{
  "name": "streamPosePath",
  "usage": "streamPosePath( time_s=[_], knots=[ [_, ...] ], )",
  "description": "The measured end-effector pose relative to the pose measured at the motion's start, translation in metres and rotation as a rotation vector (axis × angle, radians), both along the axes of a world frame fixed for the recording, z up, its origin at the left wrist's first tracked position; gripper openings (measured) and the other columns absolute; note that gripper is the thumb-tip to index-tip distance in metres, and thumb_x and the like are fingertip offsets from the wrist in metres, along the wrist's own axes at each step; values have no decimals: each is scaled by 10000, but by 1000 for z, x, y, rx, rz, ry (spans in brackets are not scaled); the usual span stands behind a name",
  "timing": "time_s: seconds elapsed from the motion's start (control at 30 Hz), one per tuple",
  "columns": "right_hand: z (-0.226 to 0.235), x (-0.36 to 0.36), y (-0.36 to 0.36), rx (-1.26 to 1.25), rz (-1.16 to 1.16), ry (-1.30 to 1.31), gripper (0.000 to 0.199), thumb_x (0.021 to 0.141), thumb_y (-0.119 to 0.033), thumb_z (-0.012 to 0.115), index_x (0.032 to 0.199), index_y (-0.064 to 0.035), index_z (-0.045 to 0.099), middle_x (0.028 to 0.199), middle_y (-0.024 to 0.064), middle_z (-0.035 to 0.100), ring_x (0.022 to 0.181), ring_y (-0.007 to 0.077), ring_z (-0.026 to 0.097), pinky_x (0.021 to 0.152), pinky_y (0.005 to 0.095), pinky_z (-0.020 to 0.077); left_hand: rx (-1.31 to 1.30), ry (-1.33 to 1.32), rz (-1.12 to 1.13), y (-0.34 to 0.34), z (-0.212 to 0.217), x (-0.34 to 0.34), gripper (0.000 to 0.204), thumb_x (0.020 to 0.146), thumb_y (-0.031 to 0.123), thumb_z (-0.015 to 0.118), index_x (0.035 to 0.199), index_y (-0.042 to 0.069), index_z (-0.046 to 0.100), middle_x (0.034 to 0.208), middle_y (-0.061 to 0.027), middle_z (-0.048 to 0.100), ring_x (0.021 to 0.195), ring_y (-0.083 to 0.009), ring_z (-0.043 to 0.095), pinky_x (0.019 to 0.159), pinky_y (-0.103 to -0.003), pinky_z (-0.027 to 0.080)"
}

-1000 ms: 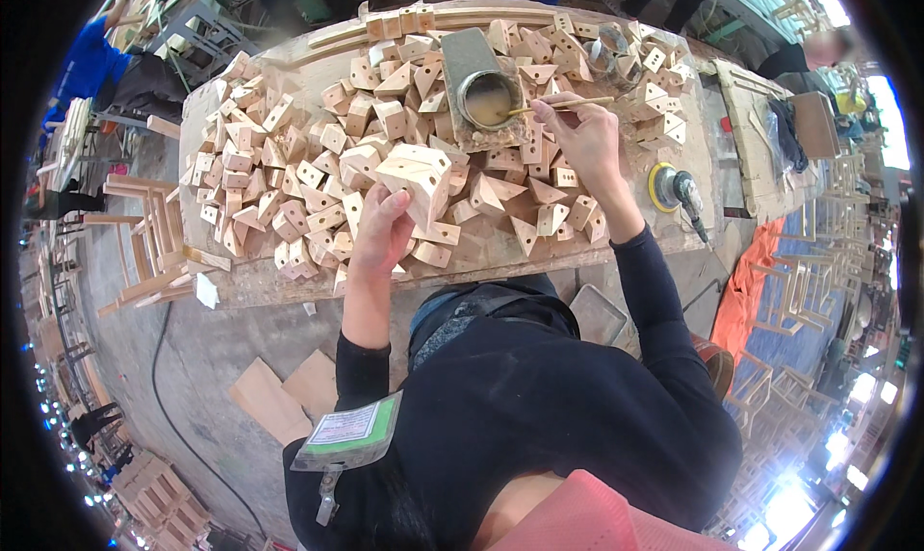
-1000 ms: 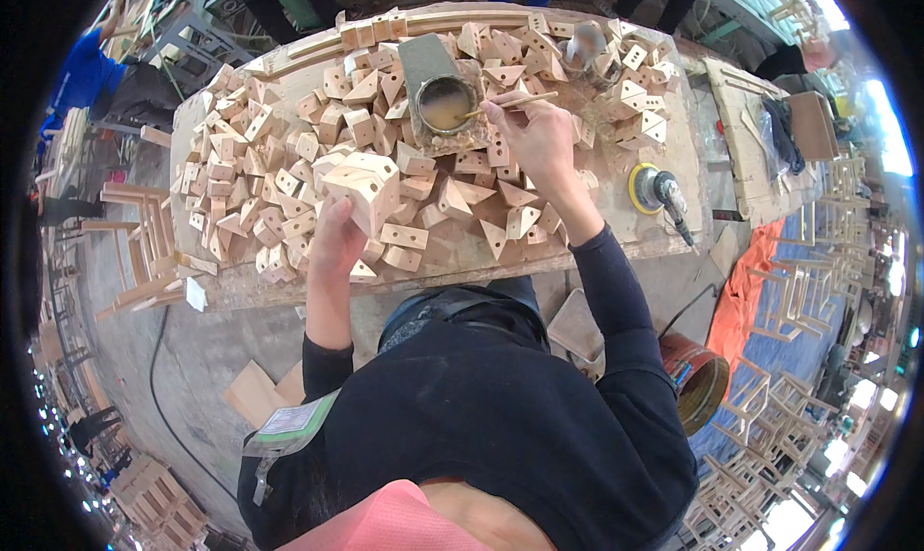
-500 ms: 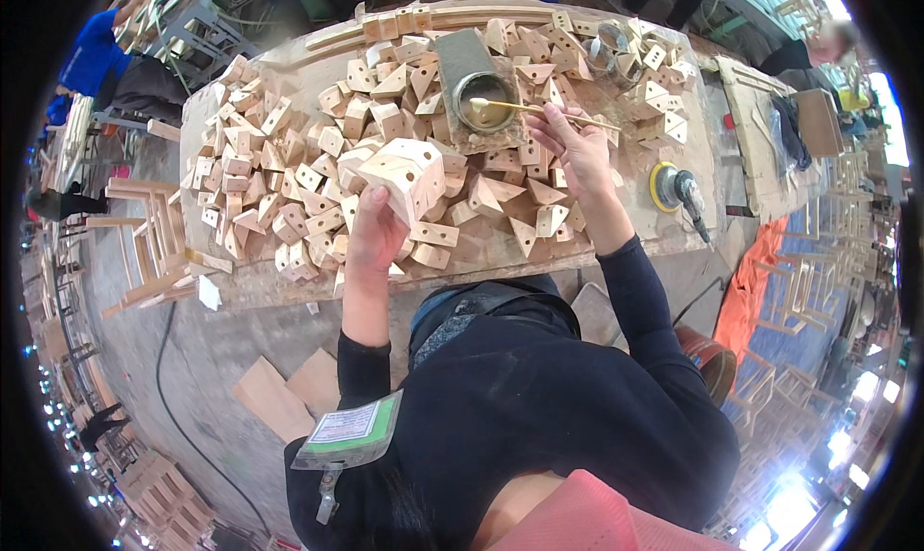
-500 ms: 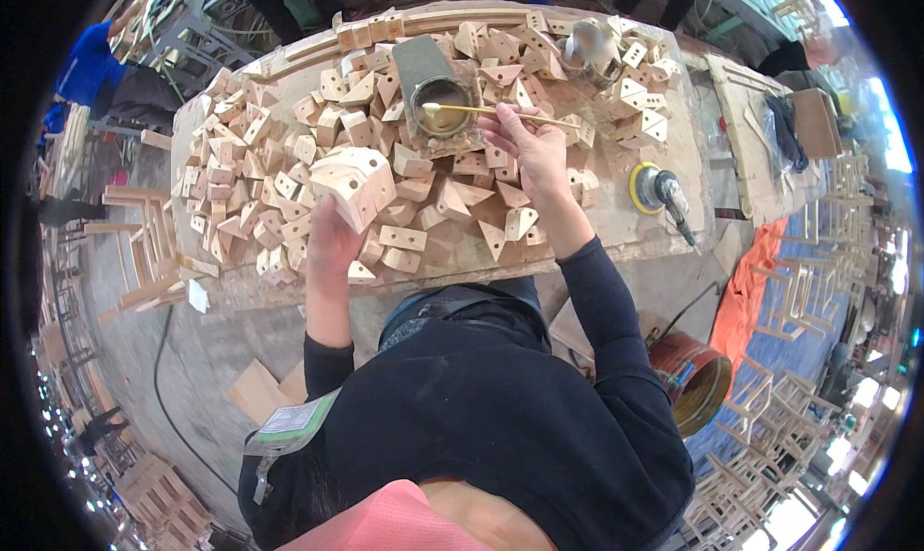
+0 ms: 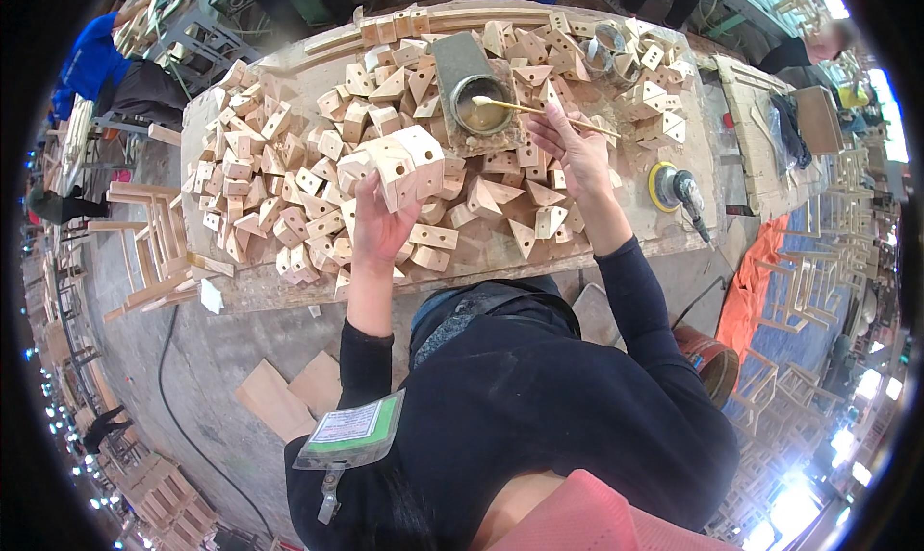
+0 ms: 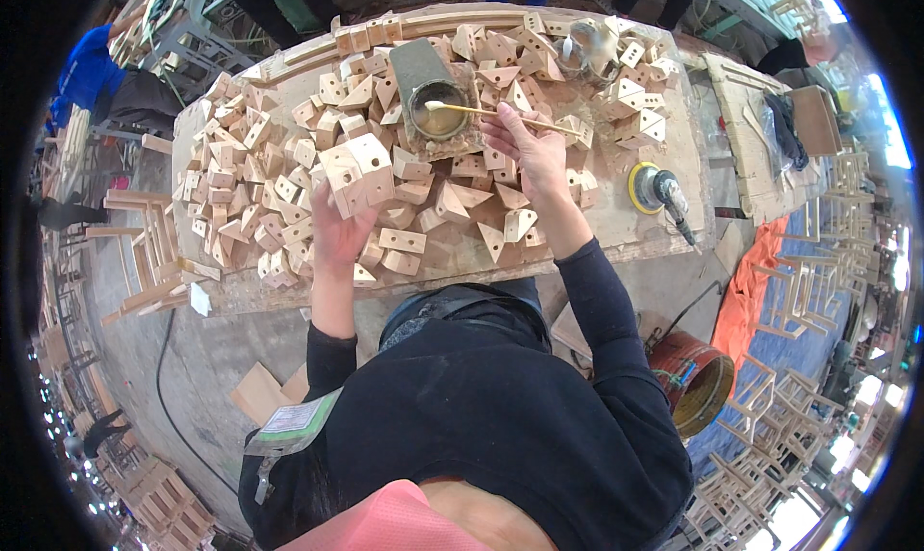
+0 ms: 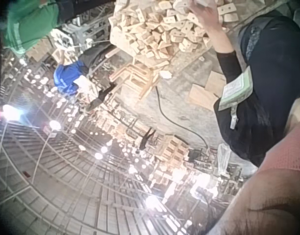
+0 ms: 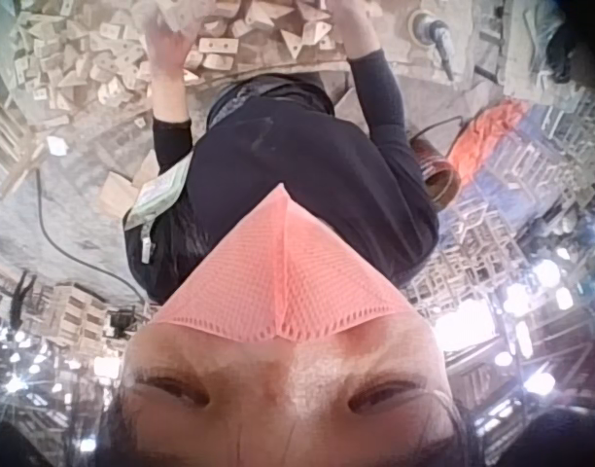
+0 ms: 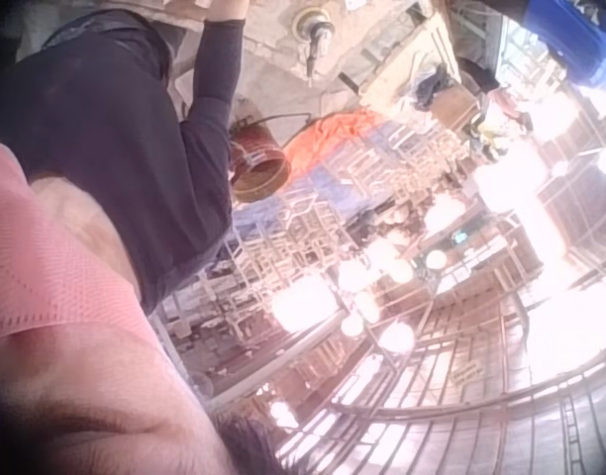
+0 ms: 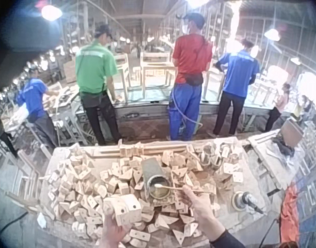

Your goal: The person repeatedly picks small wooden blocks from a pile, applies glue to the holes using a brush, and places the blocks back on the table. The process is repeated for multiple blocks in a continuous loop.

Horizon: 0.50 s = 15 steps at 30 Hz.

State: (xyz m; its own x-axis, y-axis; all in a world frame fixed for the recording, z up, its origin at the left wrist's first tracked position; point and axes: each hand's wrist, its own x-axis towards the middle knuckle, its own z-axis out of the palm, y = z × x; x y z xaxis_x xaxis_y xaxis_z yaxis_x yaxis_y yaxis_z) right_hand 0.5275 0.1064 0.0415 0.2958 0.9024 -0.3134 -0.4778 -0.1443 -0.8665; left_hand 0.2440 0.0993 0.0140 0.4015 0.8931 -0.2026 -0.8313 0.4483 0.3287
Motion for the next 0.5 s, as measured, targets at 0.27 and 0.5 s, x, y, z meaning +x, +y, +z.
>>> streamPosePath(
  time_s=[0.27, 0.5],
  knots=[
    [6, 1, -4, 16, -53, 4, 175, 914, -162, 661, 968, -7, 603, 932, 153, 696, 855, 223, 704, 730, 284, 595, 261, 96, -14, 3, -3, 10, 556, 940, 358, 510, 1380, 31, 420, 1360, -126, 506, 1251, -274, 495, 1057, -419, 403],
    [57, -16, -24, 171, 57, -62, 135, 931, -146, 635, 908, -31, 568, 908, 154, 695, 810, 214, 708, 719, 287, 598, 18, -62, -112, 12, 9, 22, 778, 858, 418, 595, 1437, -7, 298, 1411, -228, 419, 1268, -355, 469, 1069, -467, 402]
  ],
)
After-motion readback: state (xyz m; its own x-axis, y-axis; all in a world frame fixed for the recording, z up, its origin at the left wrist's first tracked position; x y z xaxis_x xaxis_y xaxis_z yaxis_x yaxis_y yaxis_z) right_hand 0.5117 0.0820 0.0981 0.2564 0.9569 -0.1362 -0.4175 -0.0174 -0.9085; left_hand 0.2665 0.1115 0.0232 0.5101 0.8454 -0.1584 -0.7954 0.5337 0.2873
